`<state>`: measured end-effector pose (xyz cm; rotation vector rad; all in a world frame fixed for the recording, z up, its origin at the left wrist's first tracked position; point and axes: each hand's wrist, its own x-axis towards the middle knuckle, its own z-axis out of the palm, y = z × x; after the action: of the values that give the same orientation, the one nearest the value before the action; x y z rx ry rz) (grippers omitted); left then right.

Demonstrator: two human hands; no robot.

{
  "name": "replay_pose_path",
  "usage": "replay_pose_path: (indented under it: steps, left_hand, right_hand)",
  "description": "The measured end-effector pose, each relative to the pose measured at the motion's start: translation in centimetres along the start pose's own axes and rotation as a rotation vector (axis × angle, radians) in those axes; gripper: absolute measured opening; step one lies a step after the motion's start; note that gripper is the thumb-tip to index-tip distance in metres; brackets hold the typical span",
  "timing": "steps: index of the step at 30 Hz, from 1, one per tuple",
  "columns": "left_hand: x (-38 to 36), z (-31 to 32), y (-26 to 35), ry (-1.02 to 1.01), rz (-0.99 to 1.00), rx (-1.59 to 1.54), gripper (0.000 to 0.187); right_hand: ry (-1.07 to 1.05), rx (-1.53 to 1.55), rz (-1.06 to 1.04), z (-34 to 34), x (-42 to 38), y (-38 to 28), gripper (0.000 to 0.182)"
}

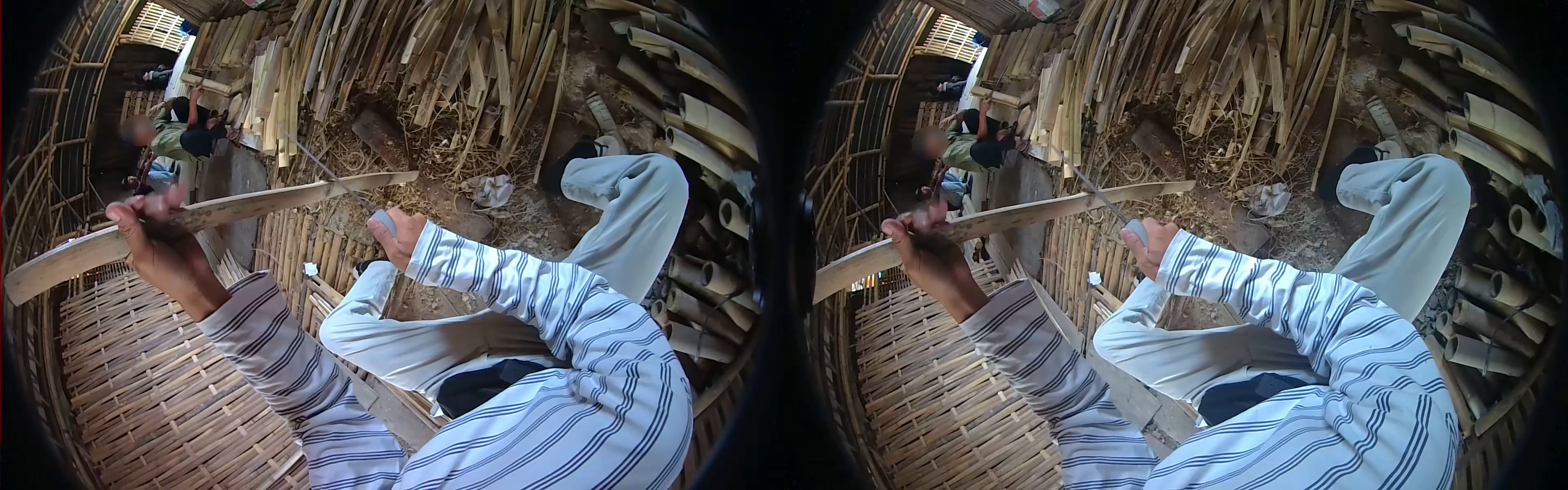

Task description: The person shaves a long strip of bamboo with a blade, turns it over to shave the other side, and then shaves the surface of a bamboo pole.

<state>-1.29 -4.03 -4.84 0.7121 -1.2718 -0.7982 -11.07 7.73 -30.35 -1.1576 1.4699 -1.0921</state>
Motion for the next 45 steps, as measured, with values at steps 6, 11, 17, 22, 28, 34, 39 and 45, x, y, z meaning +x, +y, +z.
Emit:
replay_pose_path:
  steps: [6,11,17,22,28,34,39,45]
  left_hand:
    - [-1.1,-1.2,0.1,-0.267,0.033,-0.025,0.035]
    - [-1.5,-3.2,0.4,-0.457,0.036,-0.100,0.035]
    - [-1.0,-4.1,0.0,-0.480,0.075,-0.149,0.032]
    - [0.2,-4.3,-0.4,-0.440,0.068,-0.141,0.033]
    - [0.5,-4.7,-0.4,-0.402,0.086,-0.096,0.032]
    - [1.5,-2.2,-1.3,-0.090,0.128,0.116,0.037]
    - [2.4,-1.5,-2.4,0.367,0.181,0.359,0.034]
    - [1.4,0.5,-2.6,0.484,0.232,0.485,0.030]
  right_hand:
    - [-0.078,-0.007,-0.095,-0.6,-1.0,-2.1,0.044]
    - [-0.142,-0.259,0.024,-0.5,2.7,4.4,0.053]
    - [-0.271,-0.196,0.057,-3.1,2.1,1.6,0.054]
    - [-0.219,-0.101,0.043,-2.0,1.2,-2.0,0.048]
    - [-0.191,-0.236,0.438,4.7,5.6,16.6,0.045]
    - [-0.014,-0.148,0.424,7.6,3.7,21.3,0.054]
    - [-0.116,-0.119,0.266,4.1,4.1,9.2,0.051]
    - [-0.087,-0.242,0.479,6.9,4.5,15.3,0.056]
